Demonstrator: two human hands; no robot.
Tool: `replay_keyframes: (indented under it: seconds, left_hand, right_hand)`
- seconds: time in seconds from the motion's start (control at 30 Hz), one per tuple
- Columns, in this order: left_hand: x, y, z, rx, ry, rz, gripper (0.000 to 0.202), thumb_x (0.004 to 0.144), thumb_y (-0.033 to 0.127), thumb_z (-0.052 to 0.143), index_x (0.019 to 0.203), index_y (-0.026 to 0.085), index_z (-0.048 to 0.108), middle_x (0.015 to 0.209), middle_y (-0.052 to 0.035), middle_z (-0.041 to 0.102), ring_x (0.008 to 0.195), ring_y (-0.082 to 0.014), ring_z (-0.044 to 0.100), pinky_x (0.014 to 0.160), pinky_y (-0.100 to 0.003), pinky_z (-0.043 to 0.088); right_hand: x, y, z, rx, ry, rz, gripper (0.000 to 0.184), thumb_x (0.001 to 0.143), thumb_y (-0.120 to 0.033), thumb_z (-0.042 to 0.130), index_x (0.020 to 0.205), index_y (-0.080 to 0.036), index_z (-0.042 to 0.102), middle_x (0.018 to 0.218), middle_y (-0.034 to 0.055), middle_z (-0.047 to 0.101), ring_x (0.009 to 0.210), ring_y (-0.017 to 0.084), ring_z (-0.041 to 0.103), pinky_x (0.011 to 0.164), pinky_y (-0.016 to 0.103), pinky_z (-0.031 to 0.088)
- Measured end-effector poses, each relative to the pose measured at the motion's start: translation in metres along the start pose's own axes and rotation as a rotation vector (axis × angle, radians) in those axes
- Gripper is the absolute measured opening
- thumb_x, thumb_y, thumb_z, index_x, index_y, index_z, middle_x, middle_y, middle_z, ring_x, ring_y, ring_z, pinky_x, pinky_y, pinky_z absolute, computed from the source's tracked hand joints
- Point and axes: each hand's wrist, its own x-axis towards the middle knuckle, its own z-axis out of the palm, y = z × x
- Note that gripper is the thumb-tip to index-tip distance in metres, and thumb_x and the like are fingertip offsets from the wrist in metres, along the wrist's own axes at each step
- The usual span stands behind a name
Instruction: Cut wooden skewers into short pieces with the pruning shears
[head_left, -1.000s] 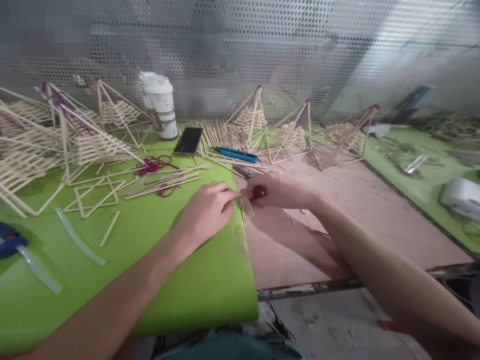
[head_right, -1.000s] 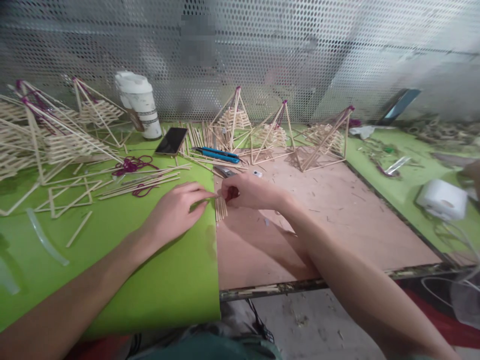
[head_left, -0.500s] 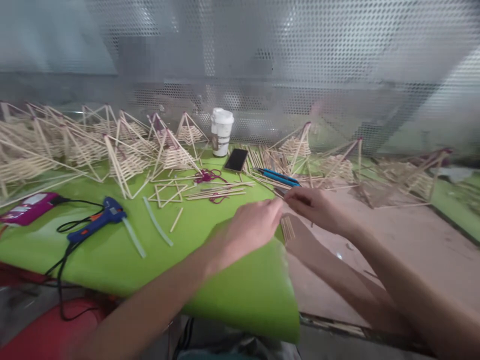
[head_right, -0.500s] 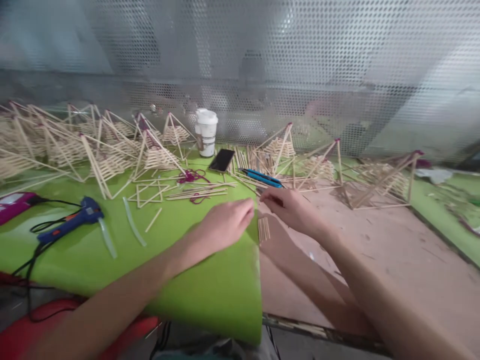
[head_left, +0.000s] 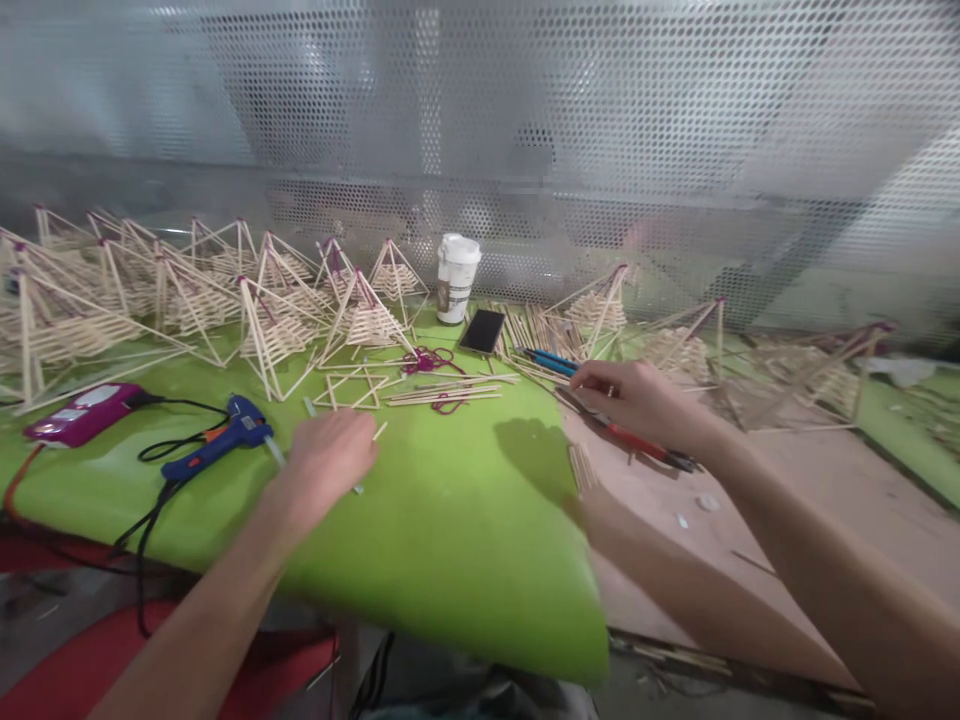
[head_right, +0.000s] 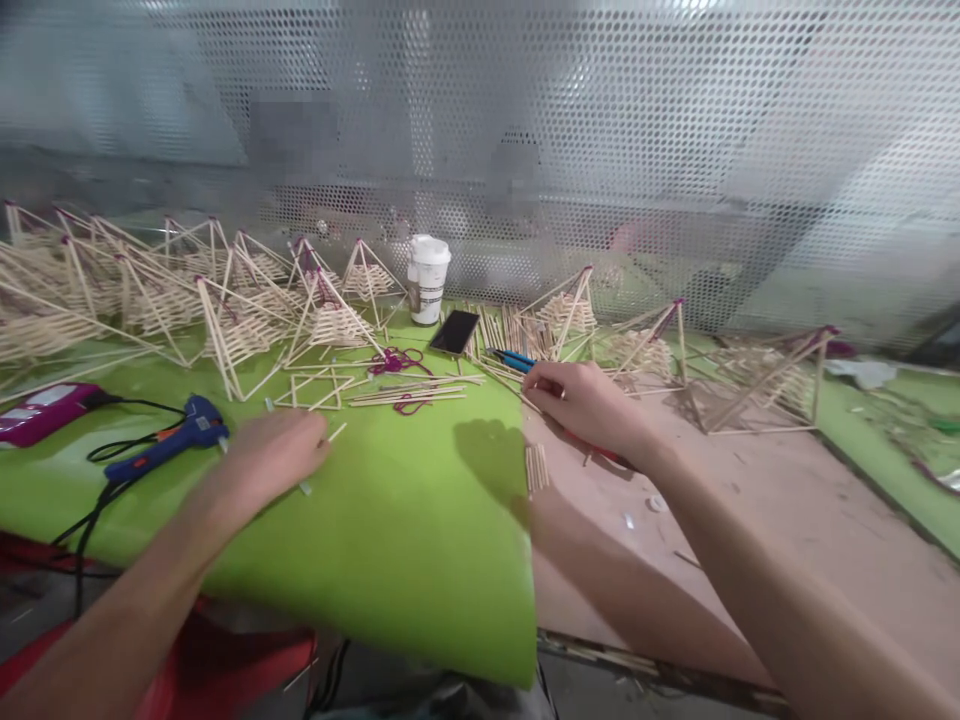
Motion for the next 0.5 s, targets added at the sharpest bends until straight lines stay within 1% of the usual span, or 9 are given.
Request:
replay_keyframes:
  seconds: [0.07,0.13,0.2,0.23,0.3,0.37,0.4,0.43,0.5]
  left_hand:
    - [0.003,0.008,0.002,-0.009,0.008,0.013,0.036,0.079,0.012,0.062,0.050,0.021,0.043,0.052,-0.0048,0.051,0.041,-0.0172,0.050,0.043,-0.030,0.039]
    - [0.004,0.016,0.000,-0.018,0.005,0.027,0.037,0.080,0.014,0.062,0.049,0.021,0.044,0.050,-0.0040,0.050,0.041,-0.0163,0.048,0.042,-0.029,0.037]
    - [0.004,0.027,-0.003,-0.089,-0.039,0.069,0.034,0.084,0.018,0.061,0.052,0.021,0.051,0.051,-0.0036,0.055,0.041,-0.0152,0.049,0.041,-0.027,0.034]
    - [0.003,0.036,-0.005,-0.163,-0.084,0.112,0.032,0.087,0.021,0.060,0.055,0.020,0.056,0.053,-0.0033,0.059,0.042,-0.0146,0.052,0.042,-0.026,0.034]
    - [0.000,0.059,-0.008,-0.447,-0.231,0.246,0.027,0.091,0.024,0.059,0.065,0.020,0.064,0.060,-0.0023,0.067,0.046,-0.0138,0.057,0.043,-0.024,0.037]
    - [-0.001,0.089,-0.009,-0.734,-0.400,0.382,0.023,0.091,0.021,0.059,0.068,0.019,0.064,0.068,-0.0028,0.073,0.059,-0.0145,0.068,0.055,-0.025,0.051]
    - [0.000,0.105,-0.007,-0.834,-0.447,0.414,0.021,0.089,0.018,0.060,0.068,0.019,0.064,0.070,-0.0032,0.075,0.061,-0.0143,0.070,0.058,-0.025,0.055]
    - [0.002,0.121,-0.006,-0.898,-0.461,0.429,0.020,0.088,0.016,0.060,0.068,0.018,0.064,0.068,-0.0031,0.075,0.060,-0.0141,0.071,0.058,-0.025,0.056]
    - [0.007,0.148,-0.001,-0.971,-0.446,0.472,0.017,0.087,0.012,0.058,0.072,0.018,0.065,0.067,-0.0024,0.074,0.059,-0.0137,0.071,0.058,-0.025,0.058]
  right_hand:
    - [-0.001,0.000,-0.002,0.009,0.004,0.021,0.025,0.100,-0.038,0.054,0.099,-0.022,0.074,0.081,0.0055,0.076,0.066,0.019,0.065,0.062,0.030,0.046]
    - [-0.007,-0.002,-0.005,0.039,0.002,0.051,0.025,0.100,-0.037,0.053,0.097,-0.022,0.073,0.076,0.0051,0.074,0.060,0.017,0.062,0.058,0.030,0.044]
    - [-0.015,-0.008,-0.008,0.115,-0.013,0.077,0.024,0.099,-0.038,0.056,0.095,-0.021,0.072,0.072,0.0043,0.071,0.056,0.016,0.059,0.054,0.029,0.042]
    - [-0.020,-0.012,-0.008,0.179,-0.029,0.084,0.023,0.099,-0.039,0.058,0.093,-0.021,0.072,0.071,0.0037,0.070,0.056,0.015,0.058,0.052,0.028,0.042]
    - [-0.028,-0.024,-0.004,0.375,-0.081,0.098,0.026,0.098,-0.043,0.063,0.090,-0.020,0.070,0.071,0.0029,0.069,0.057,0.014,0.060,0.052,0.027,0.047]
    - [-0.034,-0.037,0.004,0.629,-0.137,0.131,0.031,0.097,-0.049,0.066,0.089,-0.019,0.070,0.078,0.0045,0.073,0.064,0.015,0.067,0.059,0.027,0.056]
    - [-0.036,-0.042,0.008,0.739,-0.160,0.162,0.032,0.095,-0.051,0.069,0.090,-0.019,0.071,0.083,0.0058,0.075,0.069,0.016,0.071,0.063,0.028,0.060]
    - [-0.038,-0.047,0.013,0.817,-0.161,0.196,0.034,0.093,-0.052,0.072,0.091,-0.019,0.071,0.086,0.0065,0.077,0.073,0.017,0.073,0.066,0.029,0.062]
    - [-0.039,-0.050,0.019,0.903,-0.117,0.255,0.036,0.085,-0.053,0.081,0.089,-0.019,0.072,0.084,0.0063,0.077,0.076,0.017,0.074,0.070,0.029,0.064]
